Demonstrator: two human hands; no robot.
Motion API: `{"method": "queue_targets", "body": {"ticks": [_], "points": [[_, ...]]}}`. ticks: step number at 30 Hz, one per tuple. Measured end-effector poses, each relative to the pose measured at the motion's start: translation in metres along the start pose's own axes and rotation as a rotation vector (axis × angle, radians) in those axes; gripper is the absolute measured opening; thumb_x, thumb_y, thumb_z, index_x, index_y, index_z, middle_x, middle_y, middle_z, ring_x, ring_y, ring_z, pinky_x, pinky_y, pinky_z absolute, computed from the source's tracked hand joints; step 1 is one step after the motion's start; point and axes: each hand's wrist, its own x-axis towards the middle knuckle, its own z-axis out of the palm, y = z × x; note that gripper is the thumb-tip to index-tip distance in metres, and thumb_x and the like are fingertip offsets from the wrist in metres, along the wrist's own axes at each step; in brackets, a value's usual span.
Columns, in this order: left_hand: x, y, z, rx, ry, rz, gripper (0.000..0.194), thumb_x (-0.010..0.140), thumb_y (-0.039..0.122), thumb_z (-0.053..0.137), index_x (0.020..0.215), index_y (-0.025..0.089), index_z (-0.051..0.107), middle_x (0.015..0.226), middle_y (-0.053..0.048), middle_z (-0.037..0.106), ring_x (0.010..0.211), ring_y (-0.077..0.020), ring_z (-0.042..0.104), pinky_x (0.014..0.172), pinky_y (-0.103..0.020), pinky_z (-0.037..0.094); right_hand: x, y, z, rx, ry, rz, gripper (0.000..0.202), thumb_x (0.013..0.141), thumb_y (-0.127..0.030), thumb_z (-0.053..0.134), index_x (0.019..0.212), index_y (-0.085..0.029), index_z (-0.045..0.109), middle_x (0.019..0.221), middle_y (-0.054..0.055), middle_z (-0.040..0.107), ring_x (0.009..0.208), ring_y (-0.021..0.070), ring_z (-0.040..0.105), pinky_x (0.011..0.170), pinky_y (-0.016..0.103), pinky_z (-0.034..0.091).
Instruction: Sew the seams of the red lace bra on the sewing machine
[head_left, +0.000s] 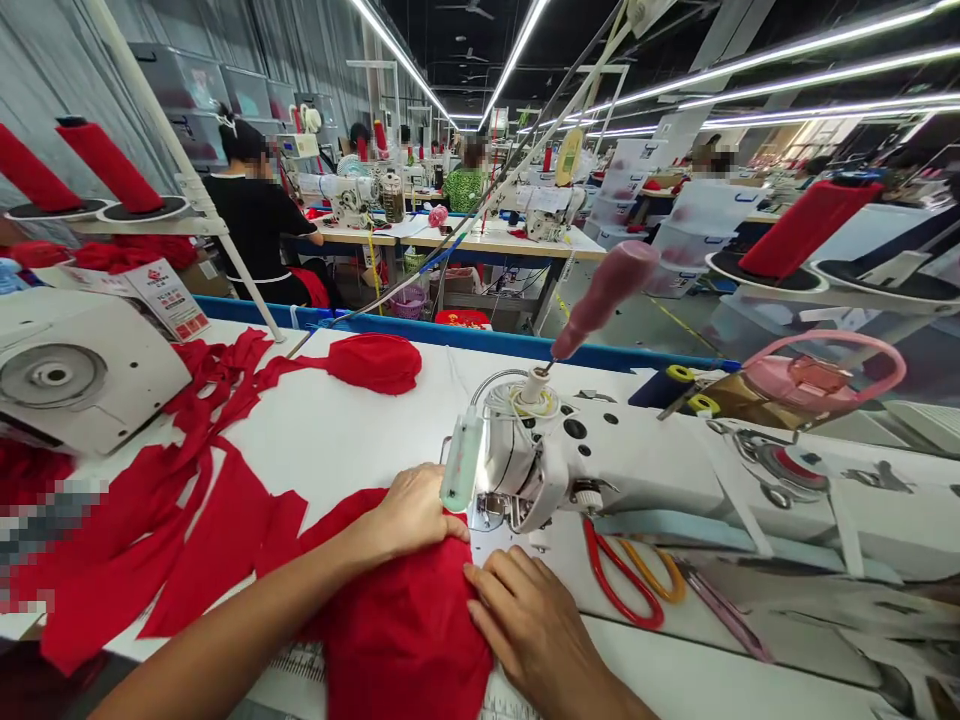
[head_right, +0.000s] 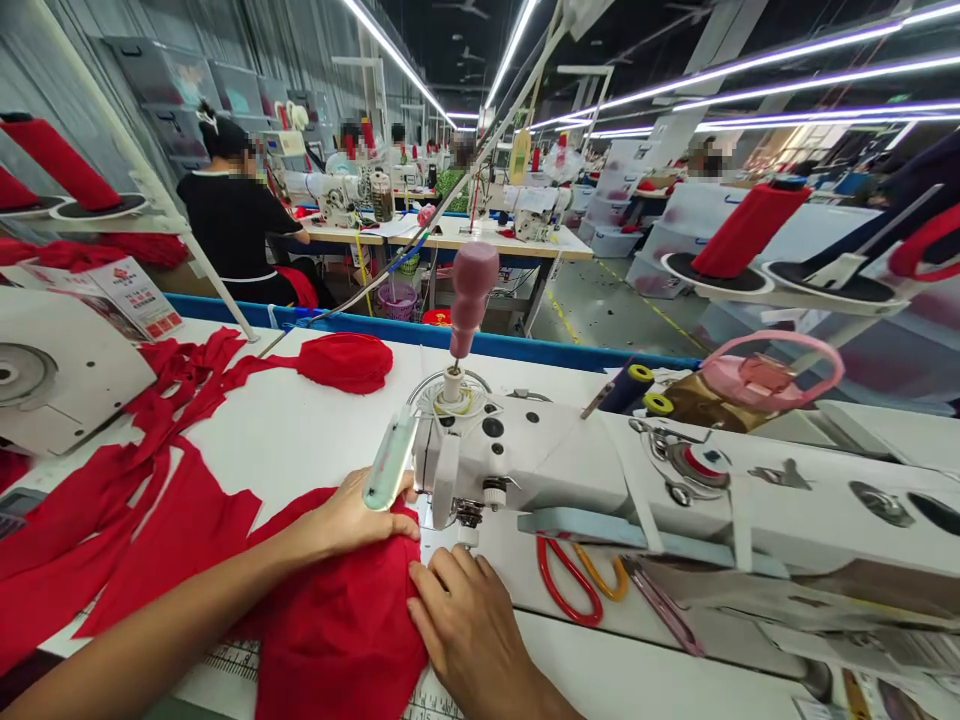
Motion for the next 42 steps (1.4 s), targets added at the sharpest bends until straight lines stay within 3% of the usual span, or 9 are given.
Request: {"method": "queue_targets", "body": {"ticks": [4,9,16,24,27,30,34,38,42], "points": [[-0.036,0.007,0.019,0.081,0.115,0.065,0.015,0.096,0.02,0.05,0.088,0.017,0.061,0.093,-0.008,0.065,0.09,-0.0252,0.059,0.081,-0.042,0.05,-0.001,0.007,0.004,0.049,0.021,-0.024,0.012,0.095,-0.02,0.056,0.106,-0.023,0.06,0.089,0.001,0.059,0.081,0.0203,0.052,0.071,0.033,0.037],[-0.071,-0.001,0.045,0.19,0.26,0.472,0.021,0.103,0.023,0.044,0.113,0.015,0.06,0.118,-0.009,0.068,0.114,-0.0217,0.06,0.11,-0.044,0.041,-0.004,0.011,0.011,0.06,0.084,-0.024,0.015,0.1,-0.025,0.049,0.107,-0.023,0.062,0.087,0.001,0.06,0.077,0.0192,0.052,0.072,0.034,0.034],[-0.064,-0.013,0.039,0.283,0.168,0.502,0.023,0.103,0.025,0.045,0.114,0.016,0.062,0.131,-0.007,0.064,0.124,-0.0228,0.056,0.121,-0.051,0.024,-0.003,0.009,0.006,0.031,0.117,-0.001,0.022,0.101,-0.024,0.046,0.113,-0.025,0.064,0.083,0.001,0.061,0.073,0.018,0.056,0.071,0.033,0.037],[-0.07,-0.013,0.049,0.394,0.329,0.519,0.018,0.098,0.023,0.053,0.112,0.018,0.064,0.132,-0.009,0.064,0.122,-0.0277,0.056,0.117,-0.07,-0.007,0.021,0.025,-0.003,-0.369,0.095,-0.053,0.043,0.086,0.002,0.044,0.115,-0.024,0.064,0.088,0.006,0.07,0.076,0.0196,0.063,0.06,0.03,0.041],[-0.07,-0.016,0.048,0.369,0.297,0.477,0.02,0.098,0.029,0.054,0.114,0.02,0.063,0.13,-0.008,0.065,0.119,-0.0301,0.057,0.115,-0.074,-0.005,0.024,0.02,-0.006,-0.403,0.06,-0.05,0.047,0.082,0.002,0.045,0.119,-0.022,0.062,0.094,0.008,0.069,0.082,0.0212,0.063,0.063,0.03,0.044],[-0.066,-0.021,0.043,0.283,0.171,0.453,0.022,0.1,0.034,0.051,0.116,0.022,0.061,0.133,-0.006,0.062,0.12,-0.0295,0.055,0.116,-0.073,-0.001,0.015,0.012,-0.006,-0.112,0.062,-0.137,0.033,0.087,-0.004,0.043,0.108,-0.02,0.063,0.093,0.007,0.067,0.08,0.0195,0.061,0.064,0.029,0.044],[-0.058,-0.023,0.036,0.183,0.037,0.457,0.02,0.101,0.032,0.049,0.115,0.023,0.059,0.128,-0.008,0.063,0.121,-0.028,0.055,0.116,-0.068,0.019,-0.002,0.01,0.002,0.066,0.179,-0.272,0.031,0.092,-0.005,0.039,0.109,-0.017,0.062,0.102,0.007,0.07,0.091,0.0203,0.061,0.077,0.032,0.045],[-0.047,-0.02,0.031,0.169,-0.013,0.454,0.017,0.101,0.03,0.049,0.108,0.021,0.06,0.121,-0.01,0.063,0.111,-0.0269,0.059,0.101,-0.051,0.047,-0.008,0.016,0.009,0.037,0.207,-0.197,0.039,0.085,-0.002,0.041,0.11,-0.02,0.065,0.105,0.003,0.072,0.097,0.0206,0.062,0.084,0.034,0.042],[-0.034,-0.019,0.031,0.157,0.023,0.436,0.018,0.101,0.03,0.048,0.11,0.022,0.061,0.109,-0.008,0.064,0.106,-0.0258,0.057,0.103,-0.051,0.046,-0.011,0.024,0.011,-0.027,0.164,-0.092,0.057,0.071,0.0,0.044,0.119,-0.023,0.064,0.118,0.002,0.071,0.097,0.0192,0.064,0.092,0.035,0.038]]}}
